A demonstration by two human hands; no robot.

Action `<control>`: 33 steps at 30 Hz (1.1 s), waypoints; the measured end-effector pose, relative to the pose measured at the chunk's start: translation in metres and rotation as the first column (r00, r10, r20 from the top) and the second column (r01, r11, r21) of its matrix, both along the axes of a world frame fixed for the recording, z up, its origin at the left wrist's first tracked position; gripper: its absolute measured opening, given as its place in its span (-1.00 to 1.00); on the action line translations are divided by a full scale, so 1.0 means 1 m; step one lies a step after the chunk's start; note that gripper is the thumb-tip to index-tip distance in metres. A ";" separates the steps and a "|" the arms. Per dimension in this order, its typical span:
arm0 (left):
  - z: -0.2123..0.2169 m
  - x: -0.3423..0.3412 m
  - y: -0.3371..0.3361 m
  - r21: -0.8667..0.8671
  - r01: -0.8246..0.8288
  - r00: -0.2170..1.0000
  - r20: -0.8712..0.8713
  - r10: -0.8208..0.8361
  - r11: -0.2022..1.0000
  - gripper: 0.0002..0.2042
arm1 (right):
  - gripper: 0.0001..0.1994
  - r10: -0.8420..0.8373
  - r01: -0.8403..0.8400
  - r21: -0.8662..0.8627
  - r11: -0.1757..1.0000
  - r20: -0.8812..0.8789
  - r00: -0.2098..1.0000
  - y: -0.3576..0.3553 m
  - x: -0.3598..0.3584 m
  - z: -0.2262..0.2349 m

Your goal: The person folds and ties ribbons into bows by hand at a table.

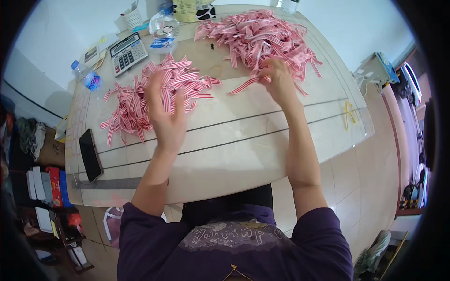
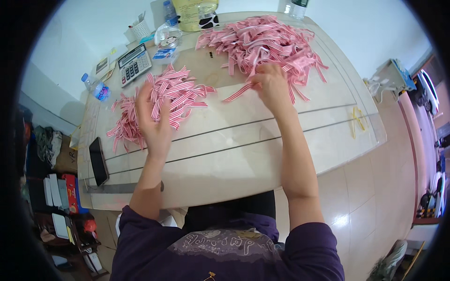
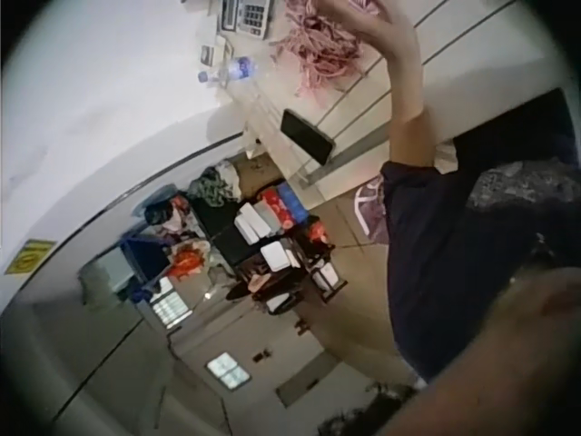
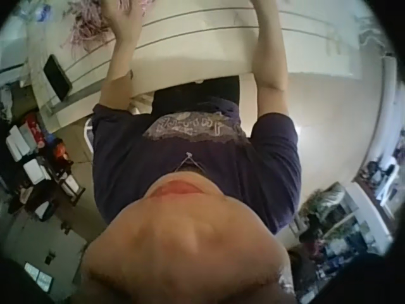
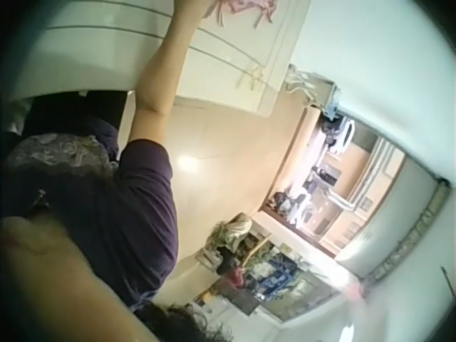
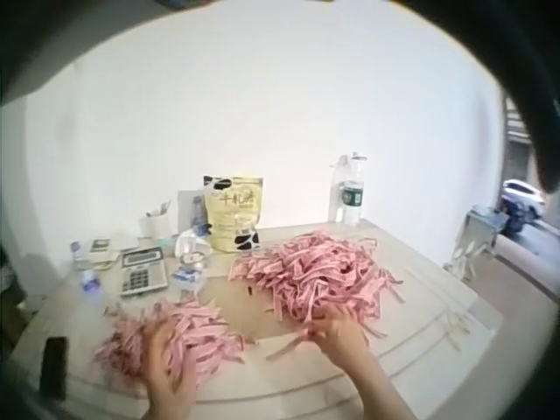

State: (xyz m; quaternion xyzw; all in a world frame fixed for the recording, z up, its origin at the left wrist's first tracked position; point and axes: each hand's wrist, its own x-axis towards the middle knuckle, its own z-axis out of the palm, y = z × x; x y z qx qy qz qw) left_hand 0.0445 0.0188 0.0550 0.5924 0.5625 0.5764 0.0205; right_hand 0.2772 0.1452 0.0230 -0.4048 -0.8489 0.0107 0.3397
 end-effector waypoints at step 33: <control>-0.025 -0.030 -0.008 0.275 0.882 -0.095 0.899 -0.428 0.382 -0.80 | -0.93 -0.027 -0.864 -0.472 -0.174 -0.875 0.484 -0.049 -0.039 0.032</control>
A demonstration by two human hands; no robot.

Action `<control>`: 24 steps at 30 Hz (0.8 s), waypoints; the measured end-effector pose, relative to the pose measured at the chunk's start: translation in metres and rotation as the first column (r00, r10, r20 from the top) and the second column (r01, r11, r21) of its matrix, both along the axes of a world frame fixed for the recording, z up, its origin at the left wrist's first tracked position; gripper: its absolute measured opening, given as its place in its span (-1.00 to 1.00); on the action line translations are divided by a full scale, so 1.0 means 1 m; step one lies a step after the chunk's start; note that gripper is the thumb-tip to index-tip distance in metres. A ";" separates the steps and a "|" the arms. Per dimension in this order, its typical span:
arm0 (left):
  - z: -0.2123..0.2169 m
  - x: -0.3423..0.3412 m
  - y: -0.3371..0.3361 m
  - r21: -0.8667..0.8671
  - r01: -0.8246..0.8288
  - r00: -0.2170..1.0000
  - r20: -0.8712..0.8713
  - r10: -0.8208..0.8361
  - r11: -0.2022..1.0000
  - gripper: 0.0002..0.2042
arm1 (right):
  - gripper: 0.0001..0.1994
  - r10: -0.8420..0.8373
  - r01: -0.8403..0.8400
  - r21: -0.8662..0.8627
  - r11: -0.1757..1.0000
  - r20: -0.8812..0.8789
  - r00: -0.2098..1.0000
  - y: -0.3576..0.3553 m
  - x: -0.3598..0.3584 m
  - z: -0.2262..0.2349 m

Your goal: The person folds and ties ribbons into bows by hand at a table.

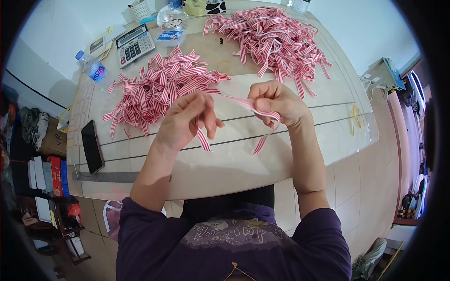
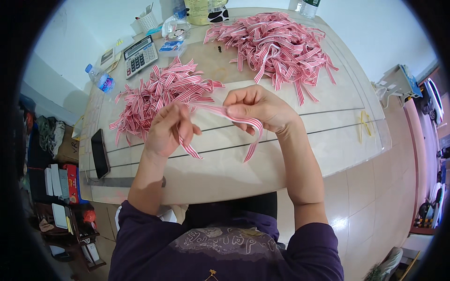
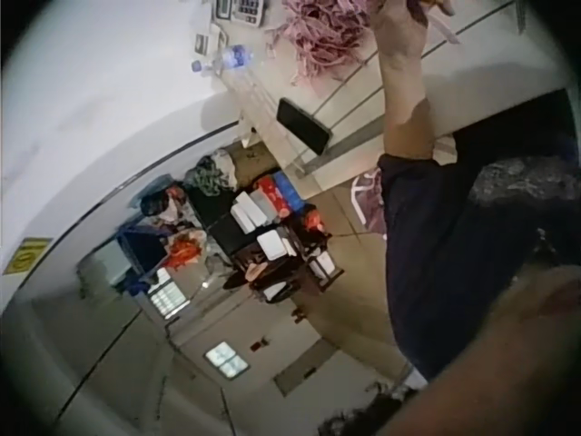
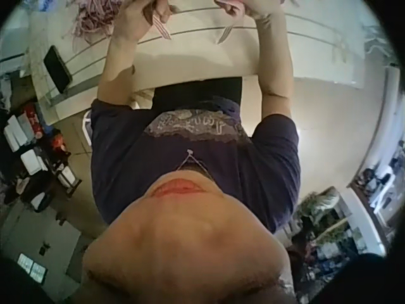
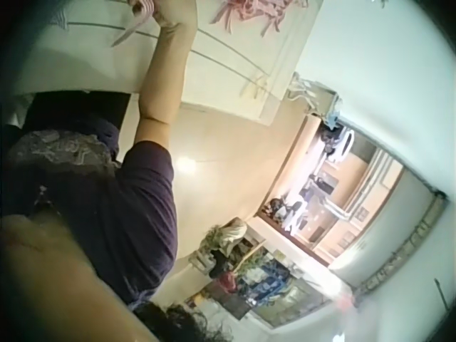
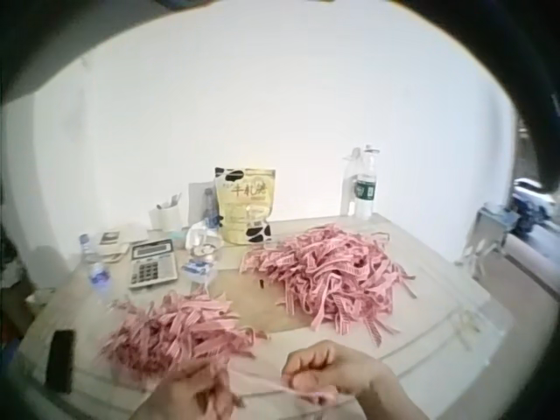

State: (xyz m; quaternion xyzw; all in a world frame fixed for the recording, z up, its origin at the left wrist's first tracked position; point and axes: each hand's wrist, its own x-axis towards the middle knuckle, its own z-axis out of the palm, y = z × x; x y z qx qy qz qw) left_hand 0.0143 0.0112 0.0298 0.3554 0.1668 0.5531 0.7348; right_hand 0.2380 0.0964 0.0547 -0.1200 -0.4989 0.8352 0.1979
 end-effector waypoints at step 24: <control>0.004 0.020 -0.005 -0.022 -0.296 0.948 -0.131 0.291 0.955 -0.80 | -0.80 -0.421 0.378 -0.327 0.866 -0.072 0.904 -0.021 -0.047 -0.039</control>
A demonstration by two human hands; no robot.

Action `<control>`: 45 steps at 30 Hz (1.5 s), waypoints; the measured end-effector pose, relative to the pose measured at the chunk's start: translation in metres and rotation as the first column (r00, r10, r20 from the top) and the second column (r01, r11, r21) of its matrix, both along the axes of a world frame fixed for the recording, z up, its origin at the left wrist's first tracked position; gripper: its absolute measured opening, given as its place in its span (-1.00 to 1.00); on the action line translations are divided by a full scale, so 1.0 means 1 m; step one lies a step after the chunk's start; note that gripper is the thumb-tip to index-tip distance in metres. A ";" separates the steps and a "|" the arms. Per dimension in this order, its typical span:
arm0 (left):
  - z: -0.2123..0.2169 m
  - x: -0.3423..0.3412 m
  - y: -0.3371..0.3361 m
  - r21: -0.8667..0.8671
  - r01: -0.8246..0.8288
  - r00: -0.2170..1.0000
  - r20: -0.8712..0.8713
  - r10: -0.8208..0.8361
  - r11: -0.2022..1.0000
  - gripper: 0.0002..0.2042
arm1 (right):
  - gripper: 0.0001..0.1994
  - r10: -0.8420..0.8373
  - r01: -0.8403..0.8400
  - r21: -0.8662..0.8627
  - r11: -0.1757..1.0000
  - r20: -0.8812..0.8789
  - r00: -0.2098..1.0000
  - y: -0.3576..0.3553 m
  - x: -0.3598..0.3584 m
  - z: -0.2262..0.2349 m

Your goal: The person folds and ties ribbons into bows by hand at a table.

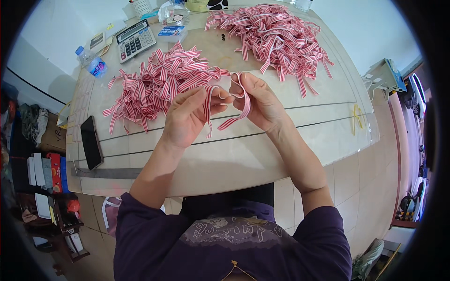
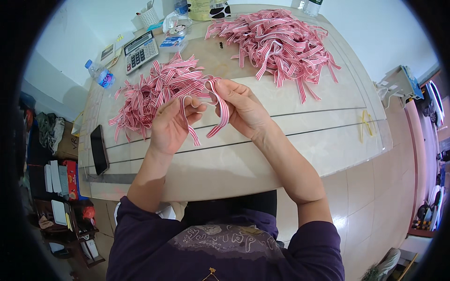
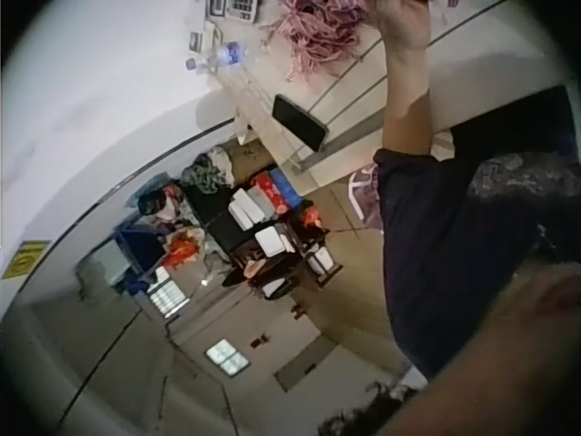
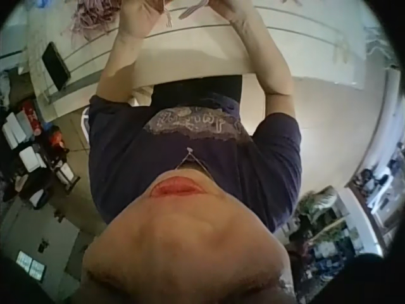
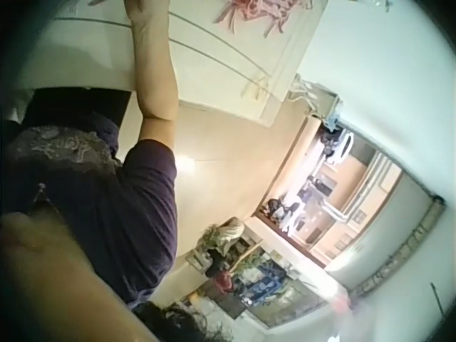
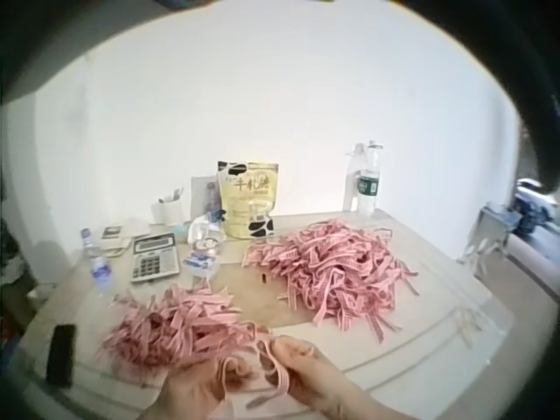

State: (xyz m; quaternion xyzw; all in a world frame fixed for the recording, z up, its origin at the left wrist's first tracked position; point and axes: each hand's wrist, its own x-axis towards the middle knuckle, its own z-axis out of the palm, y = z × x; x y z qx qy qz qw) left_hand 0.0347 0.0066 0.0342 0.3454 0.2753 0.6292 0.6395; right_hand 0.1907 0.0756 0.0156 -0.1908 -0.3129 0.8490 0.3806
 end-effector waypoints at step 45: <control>-0.020 0.006 0.001 -0.116 -0.076 0.974 -0.222 0.049 0.990 -0.75 | -0.95 -0.295 0.055 0.651 0.757 0.266 0.918 -0.013 0.002 0.002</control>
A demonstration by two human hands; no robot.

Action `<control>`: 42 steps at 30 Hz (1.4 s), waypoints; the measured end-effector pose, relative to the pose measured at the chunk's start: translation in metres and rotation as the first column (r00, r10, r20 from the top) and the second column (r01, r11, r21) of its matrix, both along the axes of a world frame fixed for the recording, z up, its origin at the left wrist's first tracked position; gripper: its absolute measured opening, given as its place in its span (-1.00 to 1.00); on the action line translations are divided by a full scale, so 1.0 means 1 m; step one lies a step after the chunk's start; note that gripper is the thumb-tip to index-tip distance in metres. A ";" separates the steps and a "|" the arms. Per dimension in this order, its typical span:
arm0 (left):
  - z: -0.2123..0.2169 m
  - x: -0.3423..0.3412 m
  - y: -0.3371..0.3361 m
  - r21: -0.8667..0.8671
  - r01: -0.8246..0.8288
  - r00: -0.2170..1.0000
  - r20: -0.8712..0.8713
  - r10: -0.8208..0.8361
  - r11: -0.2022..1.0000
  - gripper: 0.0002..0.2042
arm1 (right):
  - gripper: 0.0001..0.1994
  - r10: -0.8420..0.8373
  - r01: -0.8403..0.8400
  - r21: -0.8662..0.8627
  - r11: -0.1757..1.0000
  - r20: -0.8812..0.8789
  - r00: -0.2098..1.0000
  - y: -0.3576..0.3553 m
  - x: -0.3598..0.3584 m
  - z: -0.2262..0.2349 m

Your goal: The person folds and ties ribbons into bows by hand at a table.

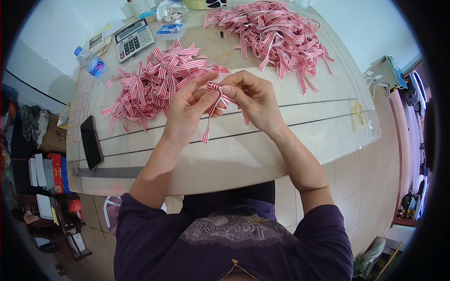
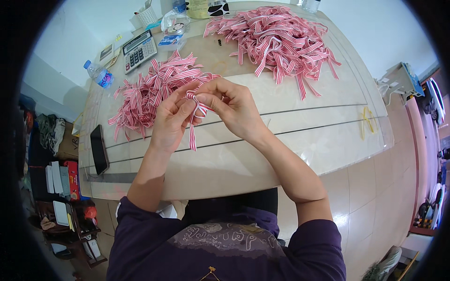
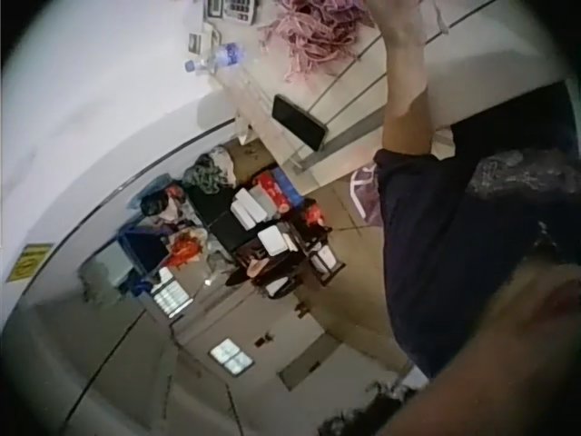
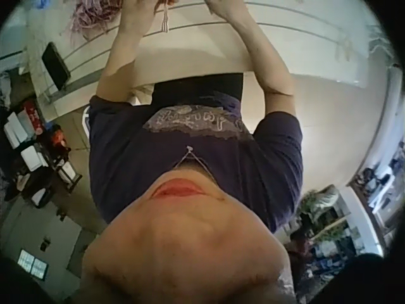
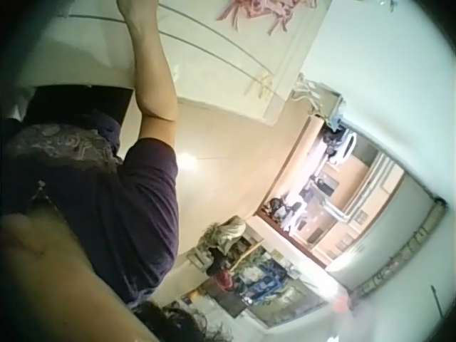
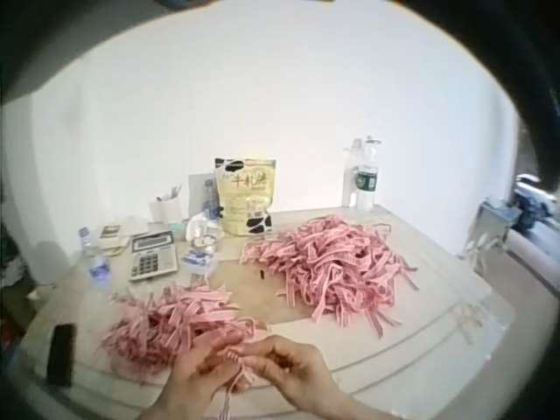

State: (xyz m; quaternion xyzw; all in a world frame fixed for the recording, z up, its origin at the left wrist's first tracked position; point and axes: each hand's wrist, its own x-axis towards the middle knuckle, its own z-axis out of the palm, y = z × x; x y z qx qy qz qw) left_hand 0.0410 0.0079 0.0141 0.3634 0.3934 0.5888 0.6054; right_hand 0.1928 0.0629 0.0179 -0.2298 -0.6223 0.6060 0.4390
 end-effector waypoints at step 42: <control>-0.015 -0.015 -0.009 0.280 -0.235 0.939 -0.181 0.292 0.931 -0.74 | -0.91 0.055 -0.062 -0.192 0.979 -0.043 0.998 -0.006 -0.021 -0.004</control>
